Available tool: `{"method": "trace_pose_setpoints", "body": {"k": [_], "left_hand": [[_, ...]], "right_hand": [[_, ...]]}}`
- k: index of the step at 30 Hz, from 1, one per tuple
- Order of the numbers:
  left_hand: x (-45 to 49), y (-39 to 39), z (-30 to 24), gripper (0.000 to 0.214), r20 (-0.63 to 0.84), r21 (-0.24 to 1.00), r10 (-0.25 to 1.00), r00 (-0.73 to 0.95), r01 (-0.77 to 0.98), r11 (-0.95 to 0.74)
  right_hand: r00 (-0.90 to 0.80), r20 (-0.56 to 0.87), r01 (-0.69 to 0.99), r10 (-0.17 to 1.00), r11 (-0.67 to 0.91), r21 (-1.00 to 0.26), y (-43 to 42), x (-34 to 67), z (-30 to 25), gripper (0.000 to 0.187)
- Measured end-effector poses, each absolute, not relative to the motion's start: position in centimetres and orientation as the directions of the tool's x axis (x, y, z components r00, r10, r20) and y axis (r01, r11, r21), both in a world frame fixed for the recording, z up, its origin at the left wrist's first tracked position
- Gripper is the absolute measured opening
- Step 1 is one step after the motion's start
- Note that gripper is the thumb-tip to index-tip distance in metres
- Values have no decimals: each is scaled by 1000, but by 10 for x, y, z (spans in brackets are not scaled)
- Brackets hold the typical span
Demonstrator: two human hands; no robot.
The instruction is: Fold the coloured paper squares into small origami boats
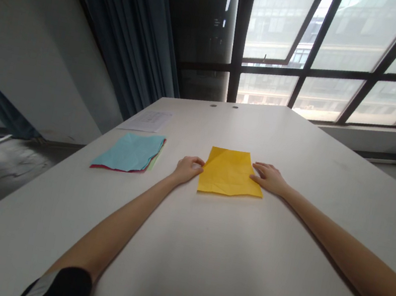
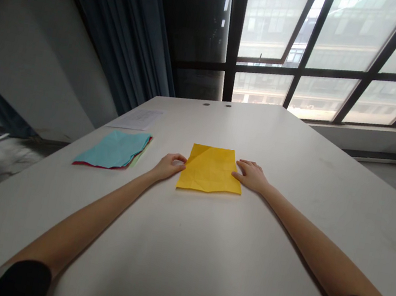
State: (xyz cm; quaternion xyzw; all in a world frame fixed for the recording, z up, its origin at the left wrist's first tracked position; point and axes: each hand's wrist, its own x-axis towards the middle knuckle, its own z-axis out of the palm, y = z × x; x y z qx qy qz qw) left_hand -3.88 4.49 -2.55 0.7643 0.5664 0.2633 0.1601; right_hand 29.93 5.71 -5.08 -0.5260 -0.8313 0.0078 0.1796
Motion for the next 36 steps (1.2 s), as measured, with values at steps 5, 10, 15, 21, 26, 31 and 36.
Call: {"method": "trace_pose_setpoints", "body": {"k": [5, 10, 15, 21, 26, 31, 36], "left_hand": [[-40, 46, -29, 33, 239, 599, 943, 232, 729, -331], [-39, 46, -30, 34, 215, 613, 952, 219, 728, -306], [-38, 45, -29, 28, 197, 627, 960, 197, 728, -278], [-39, 45, -28, 27, 223, 629, 951, 214, 714, -308], [-40, 46, -30, 27, 264, 592, 930, 254, 719, -364], [-38, 43, -28, 26, 314, 496, 902, 296, 759, -422], [-36, 37, -27, 27, 321, 343, 886, 335, 831, -438]], "right_hand": [[-337, 246, 869, 909, 401, -289, 57, 299, -48, 61], [-287, 211, 875, 934, 345, -339, 53, 296, -43, 68], [-282, 270, 835, 921, 374, -405, 56, 299, -47, 59], [-344, 300, 520, 890, 446, -728, 62, 303, -50, 51], [-413, 320, 469, 853, 501, -727, 58, 302, -43, 26], [-430, 301, 538, 851, 510, -672, 55, 300, -40, 22], [-451, 334, 615, 827, 560, -555, 57, 301, -45, 27]]}}
